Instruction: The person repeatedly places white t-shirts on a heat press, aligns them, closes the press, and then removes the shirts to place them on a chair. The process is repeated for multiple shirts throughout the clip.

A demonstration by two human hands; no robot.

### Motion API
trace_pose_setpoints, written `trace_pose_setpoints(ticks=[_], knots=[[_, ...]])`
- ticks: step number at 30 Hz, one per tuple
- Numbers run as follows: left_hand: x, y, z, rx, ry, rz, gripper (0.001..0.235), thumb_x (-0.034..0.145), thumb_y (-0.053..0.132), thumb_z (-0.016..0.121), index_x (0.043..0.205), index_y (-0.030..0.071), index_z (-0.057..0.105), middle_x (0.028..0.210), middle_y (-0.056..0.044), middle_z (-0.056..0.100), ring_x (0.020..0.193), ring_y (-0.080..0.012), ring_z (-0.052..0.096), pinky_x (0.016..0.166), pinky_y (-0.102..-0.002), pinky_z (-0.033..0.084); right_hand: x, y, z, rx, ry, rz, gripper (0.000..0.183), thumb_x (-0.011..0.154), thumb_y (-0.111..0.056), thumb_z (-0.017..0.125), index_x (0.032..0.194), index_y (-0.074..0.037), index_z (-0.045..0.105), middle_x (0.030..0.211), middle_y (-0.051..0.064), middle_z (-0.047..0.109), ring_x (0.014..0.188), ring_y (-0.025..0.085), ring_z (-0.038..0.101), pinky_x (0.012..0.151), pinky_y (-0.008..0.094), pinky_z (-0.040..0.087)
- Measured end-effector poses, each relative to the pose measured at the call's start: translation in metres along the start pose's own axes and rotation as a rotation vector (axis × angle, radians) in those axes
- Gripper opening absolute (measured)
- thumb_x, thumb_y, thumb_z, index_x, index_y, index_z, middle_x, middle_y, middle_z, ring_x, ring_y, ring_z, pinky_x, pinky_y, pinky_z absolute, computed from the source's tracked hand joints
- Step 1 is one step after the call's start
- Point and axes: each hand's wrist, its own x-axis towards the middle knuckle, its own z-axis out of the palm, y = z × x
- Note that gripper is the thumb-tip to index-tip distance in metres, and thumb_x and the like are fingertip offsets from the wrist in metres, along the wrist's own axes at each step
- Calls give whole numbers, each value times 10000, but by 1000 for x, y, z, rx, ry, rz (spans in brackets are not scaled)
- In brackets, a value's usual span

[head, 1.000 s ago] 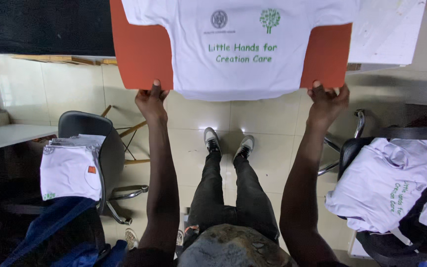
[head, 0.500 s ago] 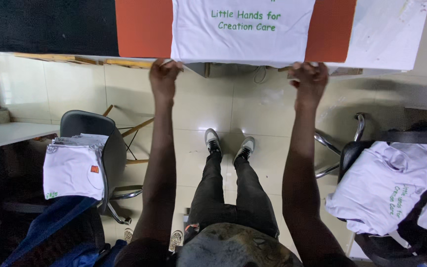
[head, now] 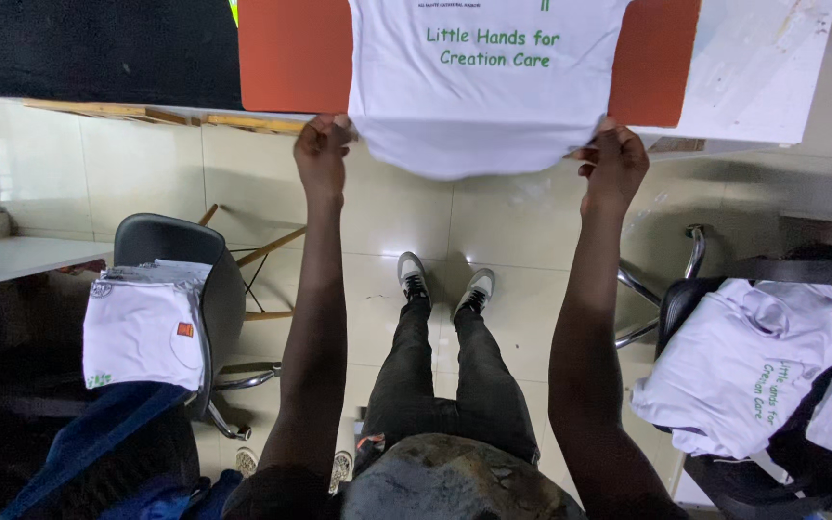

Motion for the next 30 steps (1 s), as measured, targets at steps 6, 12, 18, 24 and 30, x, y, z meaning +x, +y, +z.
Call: trace_pose_setpoints(ticks=[6,12,18,24,30], knots=[[38,1,-29,-179,367,-217,283,938,339,725,834,131,565,778,-92,699,601,-193,724,513,-293,625,24,9,-2,168,110,10,261,1031,-242,680,843,-96,573,707,127,678,536,239,723,399,268,441],[38,10,-31,-228,302,-62,285,942,186,747,805,117,507,734,-39,608,635,-211,765,573,-308,695,24,10,-1,263,92,-28,276,998,-292,705,849,-108,562,713,151,692,563,265,745,451,284,557],[38,9,-34,-293,273,-98,275,950,161,729,824,139,486,735,-35,614,649,-248,785,612,-347,715,36,18,-4,267,72,-4,270,1008,-283,684,852,-105,554,693,142,696,571,262,770,478,290,604],[33,12,-29,-297,281,-136,240,960,166,711,857,128,498,748,-34,610,665,-261,792,635,-361,725,17,-4,1,255,37,-13,305,980,-342,734,846,-109,590,710,125,714,581,236,769,435,256,538],[11,2,-13,-150,214,-258,238,915,201,803,852,191,574,774,-12,655,606,-163,722,533,-249,623,23,21,-15,104,-107,-64,172,990,-71,793,927,-64,633,710,103,642,568,181,694,471,214,500]])
